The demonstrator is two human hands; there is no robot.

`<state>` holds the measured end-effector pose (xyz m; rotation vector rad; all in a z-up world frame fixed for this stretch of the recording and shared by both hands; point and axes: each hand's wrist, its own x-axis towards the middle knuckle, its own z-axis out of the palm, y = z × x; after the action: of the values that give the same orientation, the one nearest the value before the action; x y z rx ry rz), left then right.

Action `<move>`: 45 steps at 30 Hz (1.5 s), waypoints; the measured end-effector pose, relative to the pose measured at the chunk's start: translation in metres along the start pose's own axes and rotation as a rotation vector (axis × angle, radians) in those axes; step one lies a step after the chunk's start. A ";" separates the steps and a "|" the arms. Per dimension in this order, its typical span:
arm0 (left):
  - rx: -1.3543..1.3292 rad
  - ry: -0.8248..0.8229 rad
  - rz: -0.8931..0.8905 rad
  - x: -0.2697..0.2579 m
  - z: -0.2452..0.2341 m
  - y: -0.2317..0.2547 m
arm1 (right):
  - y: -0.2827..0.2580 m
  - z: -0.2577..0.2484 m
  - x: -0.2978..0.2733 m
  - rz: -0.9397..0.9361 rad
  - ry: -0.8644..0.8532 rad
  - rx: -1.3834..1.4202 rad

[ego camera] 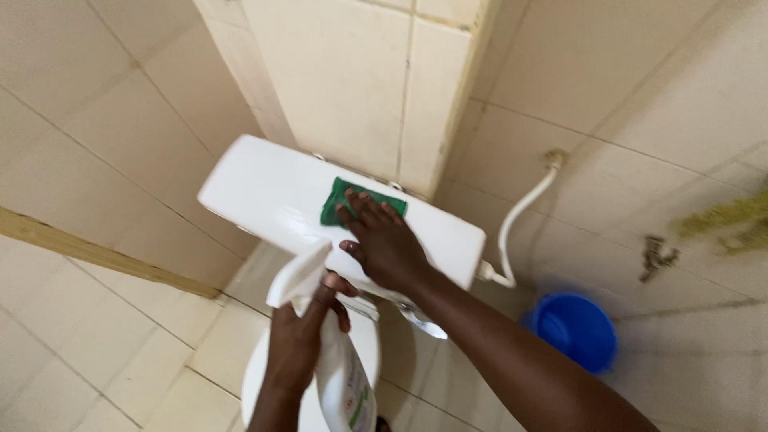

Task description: The person sprays cleaning solution onto the toilet tank, seat, and lid, then wipes each surface with a green sponge. The person cleans the tank top, sides, and the seat and lid, moving around the toilet to reach all areas.

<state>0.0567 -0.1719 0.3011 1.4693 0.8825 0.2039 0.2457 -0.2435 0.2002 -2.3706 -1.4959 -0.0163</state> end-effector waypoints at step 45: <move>-0.166 0.105 0.272 -0.085 0.203 -0.125 | 0.052 0.022 -0.241 0.607 0.389 1.625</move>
<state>0.0767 -0.4000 0.1927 1.4288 0.7280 0.5485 0.1799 -0.4685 0.1201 -1.1730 -0.1856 0.5873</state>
